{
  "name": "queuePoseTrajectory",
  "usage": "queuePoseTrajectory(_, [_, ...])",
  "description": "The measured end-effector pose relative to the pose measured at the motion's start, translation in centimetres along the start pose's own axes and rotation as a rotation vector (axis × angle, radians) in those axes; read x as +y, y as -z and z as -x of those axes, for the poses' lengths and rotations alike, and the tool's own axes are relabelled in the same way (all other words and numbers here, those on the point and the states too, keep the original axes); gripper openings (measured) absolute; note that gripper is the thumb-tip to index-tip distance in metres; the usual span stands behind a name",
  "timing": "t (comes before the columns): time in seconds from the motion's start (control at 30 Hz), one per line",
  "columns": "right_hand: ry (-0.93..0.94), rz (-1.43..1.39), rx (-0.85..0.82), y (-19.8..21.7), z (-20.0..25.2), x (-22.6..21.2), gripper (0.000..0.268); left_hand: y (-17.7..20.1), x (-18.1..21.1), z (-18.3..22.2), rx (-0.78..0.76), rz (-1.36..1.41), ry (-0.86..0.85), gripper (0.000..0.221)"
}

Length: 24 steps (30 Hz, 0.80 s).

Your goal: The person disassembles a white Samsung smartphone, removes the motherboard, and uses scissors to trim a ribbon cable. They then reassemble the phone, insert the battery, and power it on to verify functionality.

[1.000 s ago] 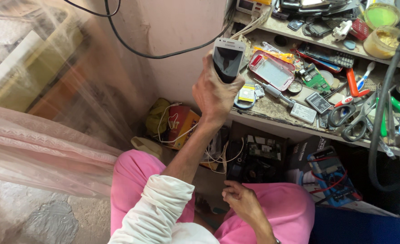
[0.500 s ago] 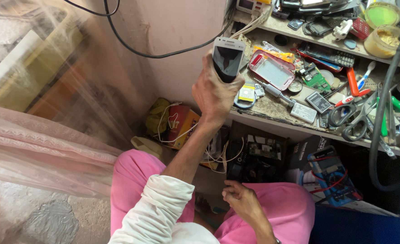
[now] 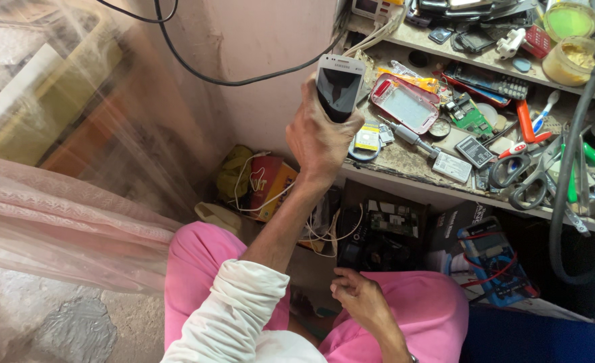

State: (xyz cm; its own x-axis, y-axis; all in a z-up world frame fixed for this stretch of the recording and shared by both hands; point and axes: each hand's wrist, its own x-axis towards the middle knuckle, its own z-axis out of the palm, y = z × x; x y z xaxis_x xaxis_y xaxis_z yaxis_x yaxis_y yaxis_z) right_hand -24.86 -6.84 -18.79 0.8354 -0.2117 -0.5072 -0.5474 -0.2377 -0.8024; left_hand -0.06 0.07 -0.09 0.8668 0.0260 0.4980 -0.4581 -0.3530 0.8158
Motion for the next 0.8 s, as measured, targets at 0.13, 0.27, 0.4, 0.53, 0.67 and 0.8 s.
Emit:
queuePoseTrajectory(0.13, [-0.023,0.003,0.003,0.05,0.05,-0.06,0.053,-0.03,-0.05,-0.09,-0.047,0.015,0.020,0.072])
queuePoseTrajectory(0.27, [-0.020,-0.017,0.000,0.02,0.11,-0.02,0.053,0.16,0.03,0.03,-0.017,0.011,-0.016,0.073])
queuePoseTrajectory(0.4, [-0.014,-0.047,-0.002,-0.03,0.05,0.14,0.053,0.27,0.19,0.02,-0.016,0.010,-0.013,0.074])
queuePoseTrajectory(0.53, [-0.004,-0.035,0.001,-0.03,-0.03,0.33,0.052,0.22,0.25,0.01,0.000,-0.016,-0.010,0.075])
queuePoseTrajectory(0.67, [-0.008,-0.022,0.001,-0.04,-0.06,0.33,0.053,0.23,0.14,0.05,0.002,0.016,-0.041,0.074])
queuePoseTrajectory(0.8, [0.000,-0.019,-0.005,-0.03,-0.06,0.23,0.053,0.07,0.05,0.00,-0.004,0.001,-0.020,0.073])
